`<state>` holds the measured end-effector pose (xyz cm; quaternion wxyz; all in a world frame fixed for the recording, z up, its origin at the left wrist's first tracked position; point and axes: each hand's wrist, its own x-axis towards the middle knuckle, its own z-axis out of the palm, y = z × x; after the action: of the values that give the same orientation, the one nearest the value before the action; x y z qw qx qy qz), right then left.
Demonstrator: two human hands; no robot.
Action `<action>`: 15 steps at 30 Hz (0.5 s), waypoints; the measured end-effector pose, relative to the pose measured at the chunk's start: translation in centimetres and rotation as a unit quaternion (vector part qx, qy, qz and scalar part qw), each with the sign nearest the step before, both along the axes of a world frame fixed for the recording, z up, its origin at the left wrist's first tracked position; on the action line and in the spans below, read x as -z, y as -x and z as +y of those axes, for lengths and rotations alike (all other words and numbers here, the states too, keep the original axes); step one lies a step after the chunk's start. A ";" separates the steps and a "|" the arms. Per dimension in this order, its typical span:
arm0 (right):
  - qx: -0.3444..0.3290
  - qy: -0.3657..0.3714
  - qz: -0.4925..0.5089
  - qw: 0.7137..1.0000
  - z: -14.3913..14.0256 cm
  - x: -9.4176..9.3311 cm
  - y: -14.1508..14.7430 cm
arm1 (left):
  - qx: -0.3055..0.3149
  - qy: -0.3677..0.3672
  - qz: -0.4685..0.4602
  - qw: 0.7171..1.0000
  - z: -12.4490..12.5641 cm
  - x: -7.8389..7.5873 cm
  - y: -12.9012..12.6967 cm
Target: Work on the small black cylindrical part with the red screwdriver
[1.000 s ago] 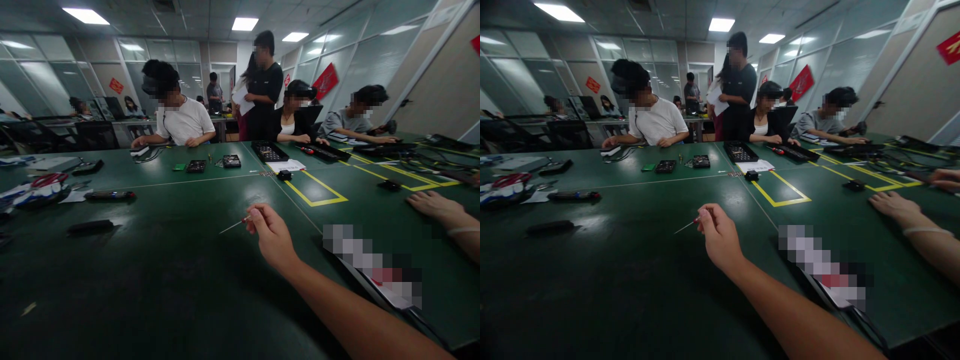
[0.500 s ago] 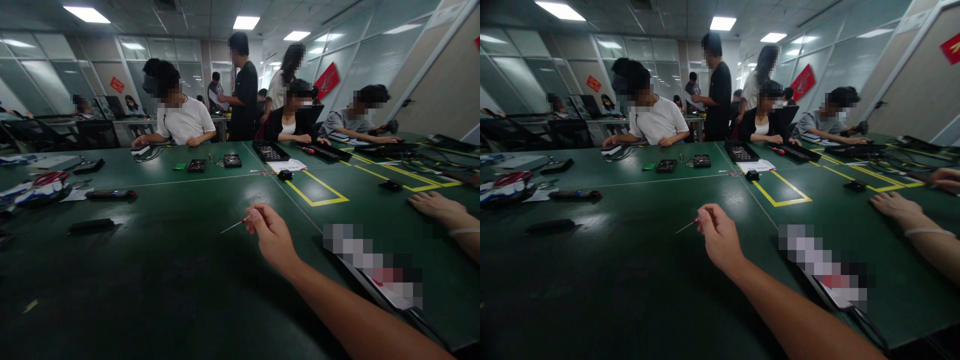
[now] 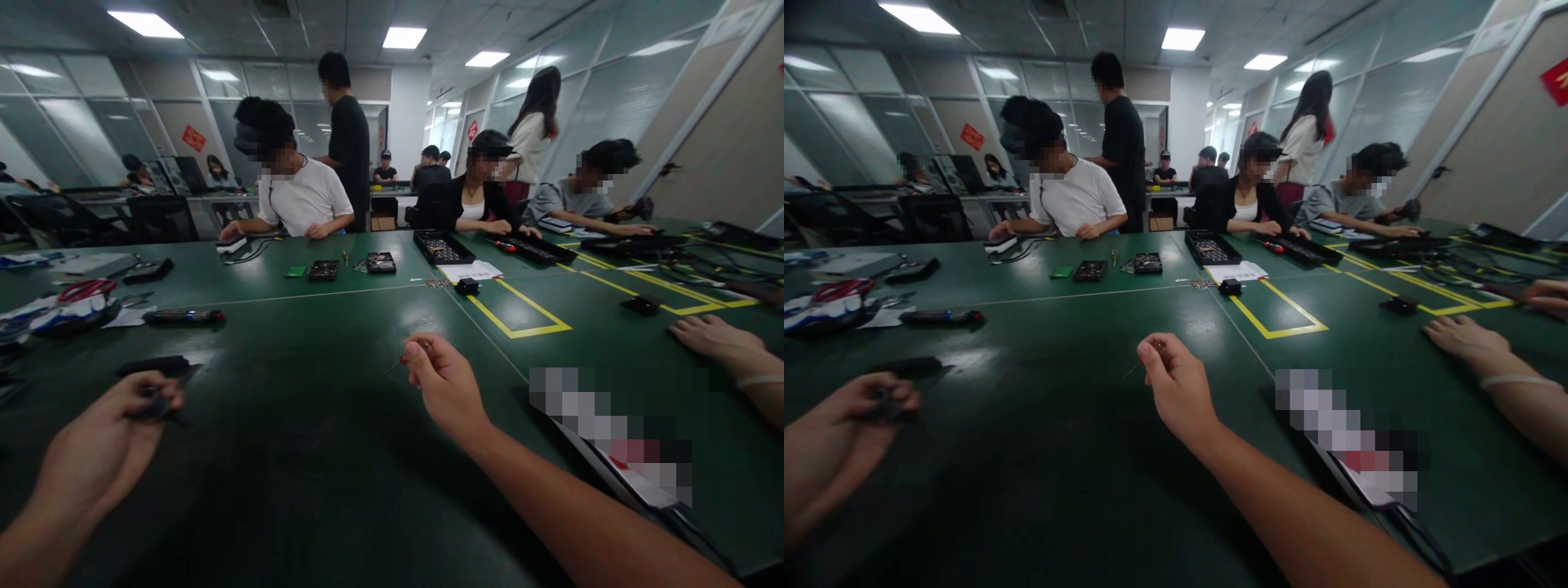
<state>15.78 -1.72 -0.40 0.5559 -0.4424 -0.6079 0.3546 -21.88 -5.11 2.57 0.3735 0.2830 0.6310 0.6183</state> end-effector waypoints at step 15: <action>0.049 0.015 -0.009 0.999 0.2 0.0 0.1 | 0.377 -0.116 0.034 0.918 4.5 4.0 -17.5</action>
<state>15.70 -1.48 -0.40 0.5606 -0.4827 -0.5852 0.3320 -4.38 -0.63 -1.44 0.5219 0.5622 0.4135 0.4905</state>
